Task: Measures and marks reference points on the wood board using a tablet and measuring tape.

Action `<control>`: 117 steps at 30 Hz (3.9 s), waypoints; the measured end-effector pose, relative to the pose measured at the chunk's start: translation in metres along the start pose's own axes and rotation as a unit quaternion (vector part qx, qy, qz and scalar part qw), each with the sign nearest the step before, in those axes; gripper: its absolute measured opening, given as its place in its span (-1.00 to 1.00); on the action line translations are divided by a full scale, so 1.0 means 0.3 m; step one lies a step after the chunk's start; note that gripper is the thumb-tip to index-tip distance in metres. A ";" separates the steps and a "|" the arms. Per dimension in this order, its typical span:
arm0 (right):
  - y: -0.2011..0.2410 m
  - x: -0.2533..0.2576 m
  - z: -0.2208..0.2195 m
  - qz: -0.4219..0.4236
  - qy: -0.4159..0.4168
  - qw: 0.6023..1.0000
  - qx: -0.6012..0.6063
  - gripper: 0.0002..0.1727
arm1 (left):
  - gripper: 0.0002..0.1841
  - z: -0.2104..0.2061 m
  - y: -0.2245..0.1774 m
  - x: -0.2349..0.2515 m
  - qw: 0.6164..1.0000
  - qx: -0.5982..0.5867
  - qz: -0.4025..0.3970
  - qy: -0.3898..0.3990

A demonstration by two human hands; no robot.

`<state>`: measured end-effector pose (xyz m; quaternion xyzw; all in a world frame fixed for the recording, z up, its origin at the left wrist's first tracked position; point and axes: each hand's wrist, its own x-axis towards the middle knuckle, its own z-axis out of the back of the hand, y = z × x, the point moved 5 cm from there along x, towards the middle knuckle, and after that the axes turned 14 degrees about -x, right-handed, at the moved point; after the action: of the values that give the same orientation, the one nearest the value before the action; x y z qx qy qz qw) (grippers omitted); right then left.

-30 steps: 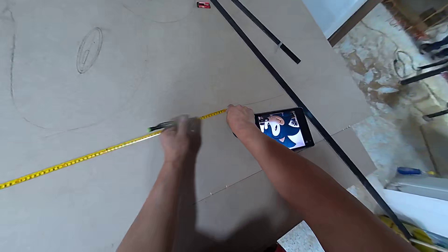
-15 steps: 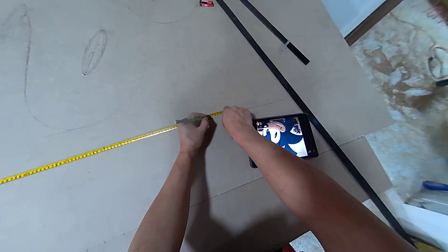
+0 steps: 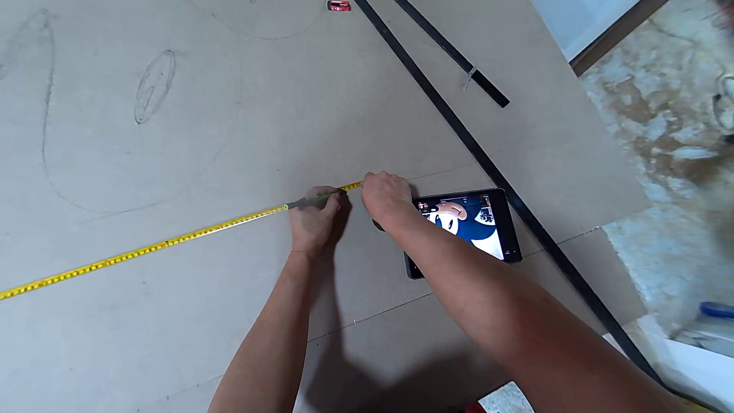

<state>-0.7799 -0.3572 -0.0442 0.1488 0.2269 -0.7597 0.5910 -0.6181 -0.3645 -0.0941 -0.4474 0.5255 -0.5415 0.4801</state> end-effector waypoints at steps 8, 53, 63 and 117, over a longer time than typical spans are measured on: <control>-0.007 0.010 0.003 0.005 -0.007 1.000 -0.003 -0.60 | -0.89 0.003 0.006 0.000 1.000 0.018 0.006 -0.001; 0.198 -1.198 -0.641 0.173 0.277 0.652 0.684 -0.64 | -0.50 0.933 -0.033 -0.973 0.973 0.222 -0.043 0.045; 0.375 -0.998 -0.418 0.139 0.240 0.676 0.683 -0.68 | -0.43 0.834 0.072 -0.763 0.927 0.352 -0.130 0.008; 0.059 -0.265 -0.290 -0.062 0.134 0.907 0.395 -0.39 | -0.29 0.743 0.096 -0.471 0.875 0.469 -0.058 -0.099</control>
<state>-0.7461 -0.2494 -0.0819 0.4562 -0.0057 -0.7951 0.3996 -0.3766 -0.2552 -0.1094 -0.2506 0.1322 -0.7043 0.6509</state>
